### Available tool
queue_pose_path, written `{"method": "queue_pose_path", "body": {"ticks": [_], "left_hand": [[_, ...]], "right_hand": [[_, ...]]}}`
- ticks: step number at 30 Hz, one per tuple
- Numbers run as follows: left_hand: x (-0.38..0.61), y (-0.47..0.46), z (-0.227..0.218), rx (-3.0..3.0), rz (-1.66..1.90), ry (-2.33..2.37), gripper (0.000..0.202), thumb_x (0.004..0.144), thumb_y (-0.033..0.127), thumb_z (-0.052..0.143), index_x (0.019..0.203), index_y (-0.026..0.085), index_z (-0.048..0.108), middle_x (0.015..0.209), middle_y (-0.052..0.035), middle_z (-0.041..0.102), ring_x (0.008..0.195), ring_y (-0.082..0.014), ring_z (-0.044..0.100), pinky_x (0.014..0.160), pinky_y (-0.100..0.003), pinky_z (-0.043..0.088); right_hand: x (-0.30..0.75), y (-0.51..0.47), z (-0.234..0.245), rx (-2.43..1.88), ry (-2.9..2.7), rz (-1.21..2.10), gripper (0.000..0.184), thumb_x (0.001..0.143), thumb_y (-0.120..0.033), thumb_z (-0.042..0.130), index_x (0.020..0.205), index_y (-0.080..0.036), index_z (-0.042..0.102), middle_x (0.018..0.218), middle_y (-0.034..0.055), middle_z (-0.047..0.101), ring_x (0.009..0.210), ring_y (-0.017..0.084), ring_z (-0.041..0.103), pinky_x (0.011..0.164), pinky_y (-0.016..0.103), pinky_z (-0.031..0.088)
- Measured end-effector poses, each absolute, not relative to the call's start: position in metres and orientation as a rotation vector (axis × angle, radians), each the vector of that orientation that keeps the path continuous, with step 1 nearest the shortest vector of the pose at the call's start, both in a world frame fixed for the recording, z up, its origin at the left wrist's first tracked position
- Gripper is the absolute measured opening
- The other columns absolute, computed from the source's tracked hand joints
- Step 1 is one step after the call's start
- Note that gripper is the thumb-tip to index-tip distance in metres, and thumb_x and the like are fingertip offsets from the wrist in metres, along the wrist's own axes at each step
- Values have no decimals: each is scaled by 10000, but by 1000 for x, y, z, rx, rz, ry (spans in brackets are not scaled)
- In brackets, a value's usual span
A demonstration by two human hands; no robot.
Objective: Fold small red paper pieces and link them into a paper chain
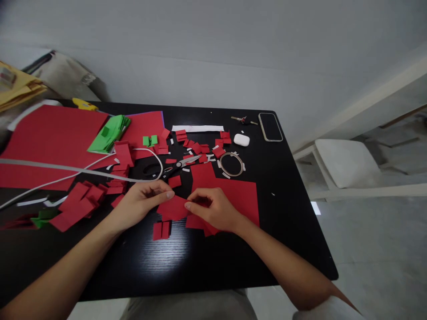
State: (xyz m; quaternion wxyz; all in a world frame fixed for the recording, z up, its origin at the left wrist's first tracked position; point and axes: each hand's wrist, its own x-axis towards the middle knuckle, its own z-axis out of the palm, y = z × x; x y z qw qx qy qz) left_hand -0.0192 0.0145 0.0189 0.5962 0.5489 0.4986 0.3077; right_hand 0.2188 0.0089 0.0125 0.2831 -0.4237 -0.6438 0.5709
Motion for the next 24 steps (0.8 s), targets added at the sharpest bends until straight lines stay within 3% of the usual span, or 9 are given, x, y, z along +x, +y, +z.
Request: {"method": "queue_pose_path", "body": {"ticks": [8,12,17,21,24], "left_hand": [[-16,13,23,1259,758,1176,355,904,492,707,791,156,690,667,20,619,612,-109,553,601,-223,447],[-12,9,23,1153,733,1128,370,876,530,729,966,175,673,714,21,645,646,-146,643,645,-262,546],[-1,0,12,1084,614,1051,377,816,433,814,1055,177,676,846,-14,720,726,-160,680,669,-281,583],[7,-4,8,1122,721,1047,288,846,414,781,957,162,697,854,-32,743,728,-157,674,688,-282,554],[7,-3,8,1119,771,1055,273,857,420,772,886,171,665,761,-2,711,668,-138,641,628,-246,501]], "right_hand": [[217,11,10,-1178,-1573,1642,164,884,-339,734,822,-186,741,757,7,698,688,148,600,642,279,445],[215,12,8,-1212,-1423,1642,167,846,-355,765,846,-196,716,817,7,691,745,157,611,703,293,481],[213,12,8,-1177,-1209,1728,208,771,-291,818,838,-206,641,833,-26,633,757,134,586,738,277,477],[211,10,9,-1172,-1131,1828,232,744,-268,828,807,-209,613,776,-43,602,728,132,573,730,274,475],[210,9,10,-1140,-1111,1915,265,737,-255,846,913,-207,655,875,-13,689,850,169,655,822,300,520]]}}
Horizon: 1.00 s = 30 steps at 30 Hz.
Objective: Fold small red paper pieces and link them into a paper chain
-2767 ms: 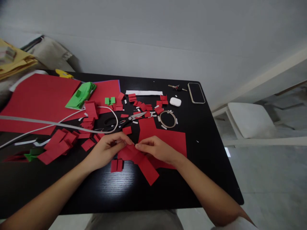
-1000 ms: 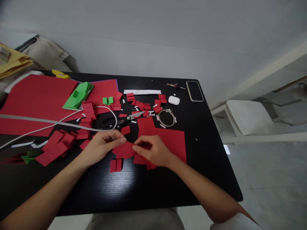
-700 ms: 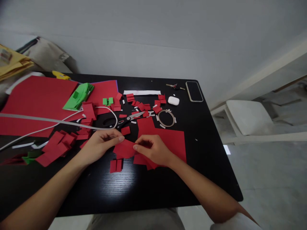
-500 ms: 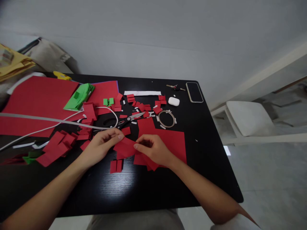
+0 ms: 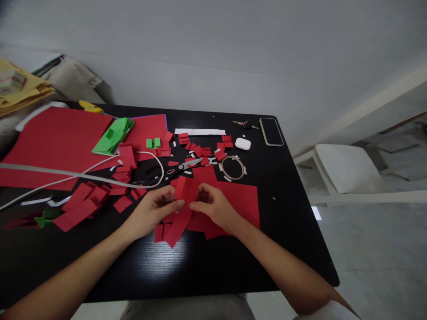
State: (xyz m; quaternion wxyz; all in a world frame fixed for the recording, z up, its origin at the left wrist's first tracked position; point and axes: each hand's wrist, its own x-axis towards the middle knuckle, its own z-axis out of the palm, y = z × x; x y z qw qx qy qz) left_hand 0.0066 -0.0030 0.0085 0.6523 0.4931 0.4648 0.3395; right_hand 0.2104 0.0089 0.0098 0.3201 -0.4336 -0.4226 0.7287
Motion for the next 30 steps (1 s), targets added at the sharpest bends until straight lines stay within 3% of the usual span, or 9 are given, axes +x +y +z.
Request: {"method": "queue_pose_path", "body": {"ticks": [4,9,11,15,18,24,30], "left_hand": [[2,-1,8,1137,709,1078,279,874,423,756,886,166,649,724,6,696,622,-125,608,589,-230,442],[-4,2,10,1291,615,1076,213,916,377,707,960,168,713,809,-16,735,730,-146,637,670,-251,451],[-6,3,11,1328,593,1067,202,909,358,712,985,171,714,838,-19,734,763,-152,638,700,-260,457],[-6,2,12,1334,642,1106,233,895,350,725,1042,179,668,766,23,639,715,-134,582,667,-251,435],[-4,1,11,1340,668,1121,183,902,337,707,972,182,641,746,35,603,695,-123,552,663,-247,428],[-2,-2,13,1510,603,1141,99,895,271,684,962,200,672,765,24,660,722,-137,606,657,-246,443],[-9,0,18,1592,611,1079,111,927,253,654,1026,208,679,859,0,701,801,-151,638,754,-267,501]], "right_hand": [[212,8,9,-1068,-1159,1983,421,702,-212,897,1052,-210,662,1002,5,730,926,178,694,846,299,551],[218,12,7,-1121,-1316,1870,328,779,-281,865,1038,-216,675,898,-13,721,785,161,688,727,281,554],[219,12,6,-1134,-1365,1846,234,809,-307,842,946,-199,685,857,-5,726,765,168,696,707,285,554],[218,11,5,-1183,-1389,1777,228,827,-361,821,874,-185,683,833,8,727,742,183,702,669,297,556],[216,11,7,-1205,-1428,1754,239,851,-390,795,853,-182,677,810,15,722,747,197,710,666,307,548],[215,12,7,-1247,-1654,1499,150,846,-306,794,950,-209,746,850,3,714,719,150,603,634,272,450],[218,12,4,-1250,-1609,1535,137,847,-317,794,913,-208,743,845,14,729,722,164,620,634,284,453]]}}
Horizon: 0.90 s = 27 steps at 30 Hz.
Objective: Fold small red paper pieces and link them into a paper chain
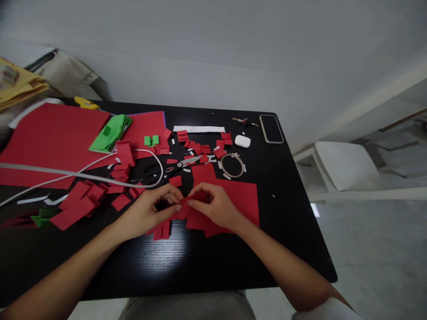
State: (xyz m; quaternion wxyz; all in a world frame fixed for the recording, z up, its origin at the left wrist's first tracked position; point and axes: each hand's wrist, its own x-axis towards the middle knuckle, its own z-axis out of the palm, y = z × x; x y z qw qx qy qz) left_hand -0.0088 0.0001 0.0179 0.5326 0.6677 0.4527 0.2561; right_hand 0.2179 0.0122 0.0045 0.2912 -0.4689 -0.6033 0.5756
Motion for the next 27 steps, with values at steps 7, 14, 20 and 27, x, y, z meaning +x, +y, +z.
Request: {"method": "queue_pose_path", "body": {"ticks": [7,14,20,27], "left_hand": [[-10,2,16,1478,638,1072,98,941,269,650,980,200,708,887,-16,722,838,-164,656,767,-276,503],[-11,5,17,1465,657,1072,136,924,255,661,971,206,778,898,-38,767,826,-177,694,755,-285,528],[-15,4,18,1632,635,1112,157,929,221,640,986,227,786,944,-29,791,876,-186,721,813,-293,538],[-22,7,29,1805,508,1076,116,887,160,624,979,205,678,937,-18,726,874,-175,677,773,-267,516]], "right_hand": [[219,13,6,-1185,-1588,1554,72,829,-189,712,882,-208,757,862,22,752,785,176,667,709,301,496],[225,18,6,-1056,-1496,1708,192,863,-209,611,924,-216,794,959,49,802,940,222,724,884,378,550],[220,16,8,-1181,-1486,1695,171,864,-360,763,917,-198,751,881,34,757,815,189,702,752,321,545],[218,12,2,-1227,-1563,1594,156,826,-280,802,956,-204,759,924,35,774,826,186,721,740,311,546]]}}
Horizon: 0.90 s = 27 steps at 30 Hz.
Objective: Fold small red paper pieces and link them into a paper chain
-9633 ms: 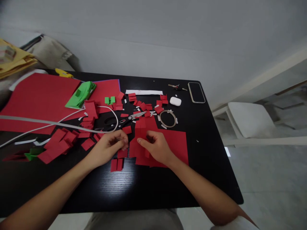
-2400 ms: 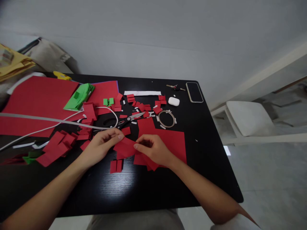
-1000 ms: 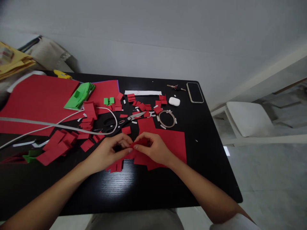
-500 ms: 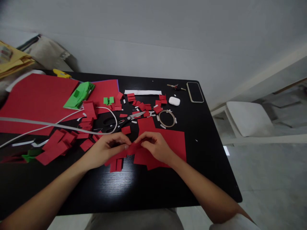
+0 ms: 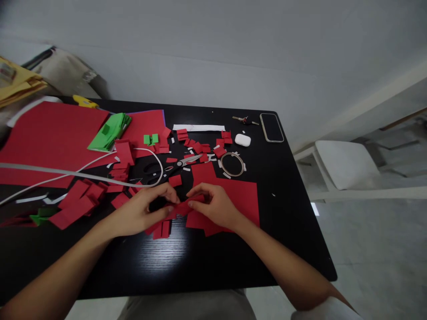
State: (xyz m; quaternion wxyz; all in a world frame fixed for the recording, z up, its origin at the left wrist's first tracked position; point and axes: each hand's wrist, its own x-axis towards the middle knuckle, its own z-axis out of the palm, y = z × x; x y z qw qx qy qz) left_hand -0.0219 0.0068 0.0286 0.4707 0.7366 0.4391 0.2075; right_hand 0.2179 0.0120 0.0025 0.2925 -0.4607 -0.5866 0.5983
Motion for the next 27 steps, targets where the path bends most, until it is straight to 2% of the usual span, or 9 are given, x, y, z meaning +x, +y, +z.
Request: {"method": "queue_pose_path", "body": {"ticks": [3,6,10,15,20,24,27], "left_hand": [[-20,6,29,1777,484,1058,85,931,254,637,993,202,663,949,-23,722,885,-177,673,807,-277,520],[-16,5,25,1710,443,1063,170,985,346,602,966,200,686,850,-6,715,766,-154,653,718,-261,494],[-15,4,22,1674,446,1109,211,985,362,606,909,190,704,761,14,665,694,-138,597,649,-250,441],[-17,6,19,1577,539,1168,207,951,377,654,889,191,720,757,13,669,698,-136,582,637,-242,420],[-8,3,12,1318,759,1225,230,913,403,693,872,176,687,705,17,650,641,-126,564,609,-236,407],[2,-3,9,1196,862,1218,235,887,398,715,892,171,655,637,49,572,588,-106,504,578,-221,364],[5,-4,9,1202,860,1209,219,883,375,713,885,168,640,638,59,544,583,-97,487,579,-215,361]], "right_hand": [[216,9,1,-1176,-1500,1661,161,826,-260,807,963,-201,748,922,36,784,859,197,757,776,318,571],[213,6,1,-1166,-1488,1681,157,824,-271,816,946,-199,749,891,30,780,842,196,763,771,315,579],[214,9,2,-1213,-1450,1617,185,818,-315,836,945,-210,751,892,25,782,819,186,751,761,308,578],[219,17,0,-1237,-1191,1566,248,798,-356,866,949,-225,718,898,31,796,911,209,772,856,330,590],[216,15,-5,-1112,-935,1667,373,879,-538,758,1079,-225,726,1060,66,780,980,215,752,841,341,617],[210,8,-3,-1049,-1140,1895,369,757,-358,906,1055,-210,745,1069,51,781,982,212,745,904,352,597],[208,8,-1,-1125,-1216,1822,288,757,-343,897,963,-198,759,936,23,772,872,190,725,856,342,580]]}}
